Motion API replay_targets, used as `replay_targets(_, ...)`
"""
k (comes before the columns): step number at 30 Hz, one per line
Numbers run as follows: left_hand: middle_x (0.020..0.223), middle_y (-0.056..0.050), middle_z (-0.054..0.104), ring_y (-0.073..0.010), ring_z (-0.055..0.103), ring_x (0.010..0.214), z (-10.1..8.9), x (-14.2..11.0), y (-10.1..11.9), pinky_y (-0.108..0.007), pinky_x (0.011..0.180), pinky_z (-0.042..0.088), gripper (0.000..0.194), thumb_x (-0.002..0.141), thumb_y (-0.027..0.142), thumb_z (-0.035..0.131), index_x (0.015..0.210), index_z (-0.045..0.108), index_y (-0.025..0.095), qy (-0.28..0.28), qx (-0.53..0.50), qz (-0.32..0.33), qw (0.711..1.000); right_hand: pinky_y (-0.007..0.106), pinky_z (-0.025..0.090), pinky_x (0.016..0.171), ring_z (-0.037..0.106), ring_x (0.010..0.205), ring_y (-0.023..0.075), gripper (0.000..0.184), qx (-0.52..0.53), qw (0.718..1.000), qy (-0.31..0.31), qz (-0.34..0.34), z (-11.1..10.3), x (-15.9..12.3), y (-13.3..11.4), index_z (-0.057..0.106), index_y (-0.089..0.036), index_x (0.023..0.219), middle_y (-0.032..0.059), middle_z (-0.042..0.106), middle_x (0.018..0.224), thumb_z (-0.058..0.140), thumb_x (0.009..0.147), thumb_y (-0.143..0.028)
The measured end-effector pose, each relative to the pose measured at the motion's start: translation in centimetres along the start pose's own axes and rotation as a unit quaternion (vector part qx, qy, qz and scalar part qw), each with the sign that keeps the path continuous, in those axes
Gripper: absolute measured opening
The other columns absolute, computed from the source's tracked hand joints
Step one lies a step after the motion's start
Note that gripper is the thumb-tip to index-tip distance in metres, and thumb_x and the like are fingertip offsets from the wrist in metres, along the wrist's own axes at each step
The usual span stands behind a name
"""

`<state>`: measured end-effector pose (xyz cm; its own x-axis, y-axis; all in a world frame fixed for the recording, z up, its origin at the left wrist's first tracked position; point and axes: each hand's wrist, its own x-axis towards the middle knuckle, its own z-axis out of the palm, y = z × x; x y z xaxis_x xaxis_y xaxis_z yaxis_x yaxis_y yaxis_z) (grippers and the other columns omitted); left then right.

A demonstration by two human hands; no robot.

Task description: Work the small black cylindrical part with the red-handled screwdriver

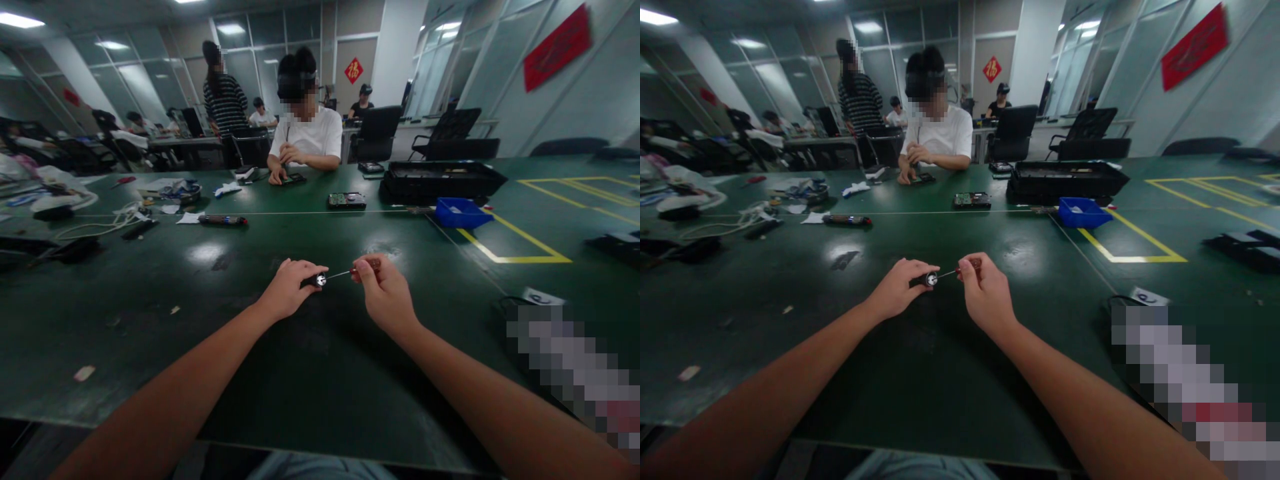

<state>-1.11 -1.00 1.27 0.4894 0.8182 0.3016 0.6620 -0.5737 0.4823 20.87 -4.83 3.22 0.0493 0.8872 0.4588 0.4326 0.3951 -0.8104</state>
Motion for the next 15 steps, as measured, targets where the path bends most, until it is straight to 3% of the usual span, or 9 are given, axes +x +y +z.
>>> replay_targets(4,0.126,-0.003,0.065,-0.0253,0.055,0.123,0.15,0.00,-0.16,-0.059,0.115,0.024,0.042,0.090,0.023,0.067,0.130,0.062,0.032,-0.013,0.011,0.001,1.000,0.034,0.047,0.069,0.068,0.075,0.0206,0.019,-0.062,0.998,-0.020,-0.017,-0.04,0.03,-0.29,0.060,-0.023,0.094,0.0032,0.071,0.079,0.050,0.100,-0.038)
replay_targets(8,0.123,-0.005,0.066,-0.0256,0.056,0.120,0.30,0.08,-0.57,-0.054,0.112,0.034,0.041,0.088,0.022,0.068,0.128,0.064,0.030,-0.020,0.009,0.014,1.000,0.033,0.045,0.065,0.066,0.071,0.0208,0.019,-0.094,0.995,-0.037,-0.024,-0.18,0.17,-0.62,0.061,-0.023,0.092,0.0037,0.070,0.078,0.049,0.099,-0.037)
replay_targets(12,0.123,-0.005,0.066,-0.0232,0.059,0.115,0.27,0.19,-0.71,-0.043,0.105,0.044,0.038,0.088,0.022,0.068,0.126,0.064,0.024,0.004,-0.040,-0.001,0.999,0.034,0.045,0.066,0.066,0.071,0.0209,0.020,-0.112,0.993,-0.034,-0.020,-0.28,0.28,-0.57,0.061,-0.022,0.091,0.0047,0.070,0.078,0.048,0.098,-0.036)
replay_targets(15,0.126,-0.006,0.065,-0.0235,0.060,0.116,0.27,0.24,-0.59,-0.041,0.105,0.045,0.037,0.087,0.021,0.068,0.124,0.063,0.023,0.034,-0.066,-0.029,0.997,0.033,0.046,0.067,0.067,0.072,0.0202,0.021,-0.115,0.993,-0.026,-0.016,-0.30,0.32,-0.40,0.061,-0.021,0.091,0.0042,0.070,0.078,0.048,0.099,-0.036)
